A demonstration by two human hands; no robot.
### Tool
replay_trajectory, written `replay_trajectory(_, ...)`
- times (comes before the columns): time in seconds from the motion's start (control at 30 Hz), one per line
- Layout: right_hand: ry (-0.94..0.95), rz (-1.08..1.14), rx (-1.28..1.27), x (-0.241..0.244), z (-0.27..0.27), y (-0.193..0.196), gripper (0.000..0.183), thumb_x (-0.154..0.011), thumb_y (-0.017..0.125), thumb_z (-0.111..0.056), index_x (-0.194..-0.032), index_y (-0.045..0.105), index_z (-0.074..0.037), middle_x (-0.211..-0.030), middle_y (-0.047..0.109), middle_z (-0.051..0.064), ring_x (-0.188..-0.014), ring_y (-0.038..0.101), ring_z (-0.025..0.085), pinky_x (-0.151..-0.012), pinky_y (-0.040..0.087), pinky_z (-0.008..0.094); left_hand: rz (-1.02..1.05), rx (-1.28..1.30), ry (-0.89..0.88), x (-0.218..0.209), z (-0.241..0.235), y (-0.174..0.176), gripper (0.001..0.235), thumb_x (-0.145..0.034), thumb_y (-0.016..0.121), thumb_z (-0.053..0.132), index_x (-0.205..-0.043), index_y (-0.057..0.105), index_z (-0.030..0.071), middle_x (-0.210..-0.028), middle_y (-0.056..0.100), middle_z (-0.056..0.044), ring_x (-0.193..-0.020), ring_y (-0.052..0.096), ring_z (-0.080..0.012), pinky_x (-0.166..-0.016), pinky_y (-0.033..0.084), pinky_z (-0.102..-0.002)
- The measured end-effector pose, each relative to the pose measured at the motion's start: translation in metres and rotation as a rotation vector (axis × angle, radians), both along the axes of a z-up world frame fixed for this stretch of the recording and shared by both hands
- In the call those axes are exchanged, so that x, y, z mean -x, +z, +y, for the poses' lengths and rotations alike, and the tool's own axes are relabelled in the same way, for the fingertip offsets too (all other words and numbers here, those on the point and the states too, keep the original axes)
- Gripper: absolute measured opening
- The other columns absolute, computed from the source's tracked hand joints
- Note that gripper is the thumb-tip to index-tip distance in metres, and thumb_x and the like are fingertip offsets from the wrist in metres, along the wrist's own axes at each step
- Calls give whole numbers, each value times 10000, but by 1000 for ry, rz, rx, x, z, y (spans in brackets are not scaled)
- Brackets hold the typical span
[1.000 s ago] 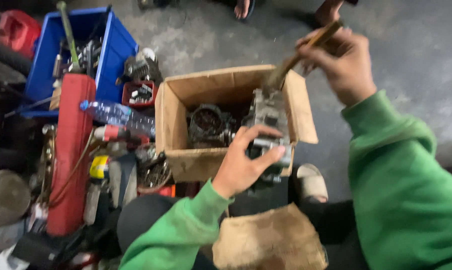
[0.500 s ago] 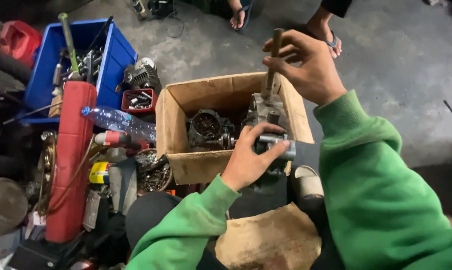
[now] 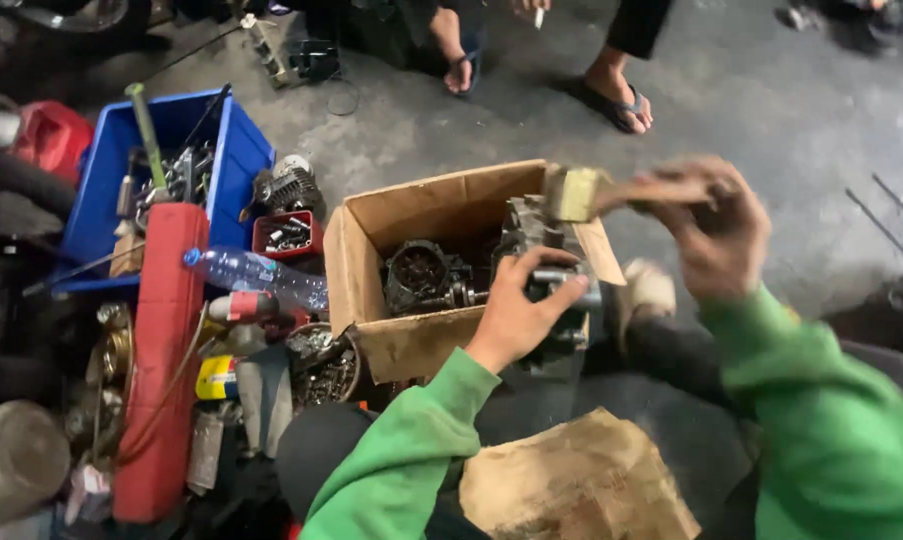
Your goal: Cleaning a motorcycle engine casing using a brush inside a cardboard box in a workshop environment.
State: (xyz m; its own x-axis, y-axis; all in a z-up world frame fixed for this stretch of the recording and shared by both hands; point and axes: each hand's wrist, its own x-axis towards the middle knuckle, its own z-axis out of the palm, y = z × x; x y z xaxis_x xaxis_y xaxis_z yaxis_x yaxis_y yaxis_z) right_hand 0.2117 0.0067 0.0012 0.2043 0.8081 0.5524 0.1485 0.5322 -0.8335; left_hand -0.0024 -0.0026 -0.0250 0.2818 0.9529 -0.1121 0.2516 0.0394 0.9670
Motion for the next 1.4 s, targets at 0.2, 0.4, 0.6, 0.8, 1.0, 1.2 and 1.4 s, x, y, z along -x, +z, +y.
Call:
replay_trajectory(0.2,-52,243,103,-20,20,-58,240,-1085,652,-159,-1238,529,-21,-1189,638,211,-1179,723,381,-940,669,400,4,27,6,-4,2,16,327,-809,710,486,-1098,686,335,-1073,493,-61,-1064,618,-222,-1109,429,-349)
replay_trajectory(0.4,-55,271,202,-8,58,-56,203,-1073,674,-152,-1196,565,-32,-1164,652,148,-1070,724,310,-917,705,455,-22,46,57,-3,9,26,281,-836,693,470,-1076,688,323,-1014,521,-25,-1065,545,-170,-1075,406,-321)
replay_trajectory(0.6,-48,98,235,-7,87,-29,153,-1118,657,-141,-1213,570,-58,-1141,627,112,-1032,714,258,-921,679,365,-13,-11,18,0,2,25,278,-861,696,437,-1100,683,296,-1022,587,22,-1027,519,-150,-1067,403,-319)
replay_trajectory(0.8,51,93,133,-1,117,-39,77,-1169,608,-90,-1151,533,-89,-1040,565,59,-820,616,170,-727,558,273,-17,-55,-45,4,4,28,301,-897,651,470,-1114,676,264,-1178,671,105,-1043,467,-168,-1021,419,-362)
replay_trajectory(1.0,179,41,246,-18,151,-52,253,-1194,607,-266,-1182,592,-13,-1042,644,156,-983,731,272,-766,656,370,-88,8,39,7,17,7,393,-886,732,522,-1221,692,322,-1136,569,-83,-1259,554,-268,-1151,374,-443)
replay_trajectory(1.2,226,214,245,-25,132,-54,250,-1147,609,-249,-1074,543,-20,-905,664,230,-845,763,337,-694,679,394,-110,-33,102,-1,29,-2,362,-875,763,473,-1196,734,309,-1106,645,-71,-1183,570,-176,-1135,387,-388)
replay_trajectory(1.4,258,149,190,-34,128,-56,274,-1171,581,-235,-1154,524,32,-1053,659,286,-991,760,410,-803,686,519,-105,-2,115,-4,36,-1,380,-900,728,510,-1230,718,322,-1175,645,-95,-1213,571,-200,-1147,386,-425)
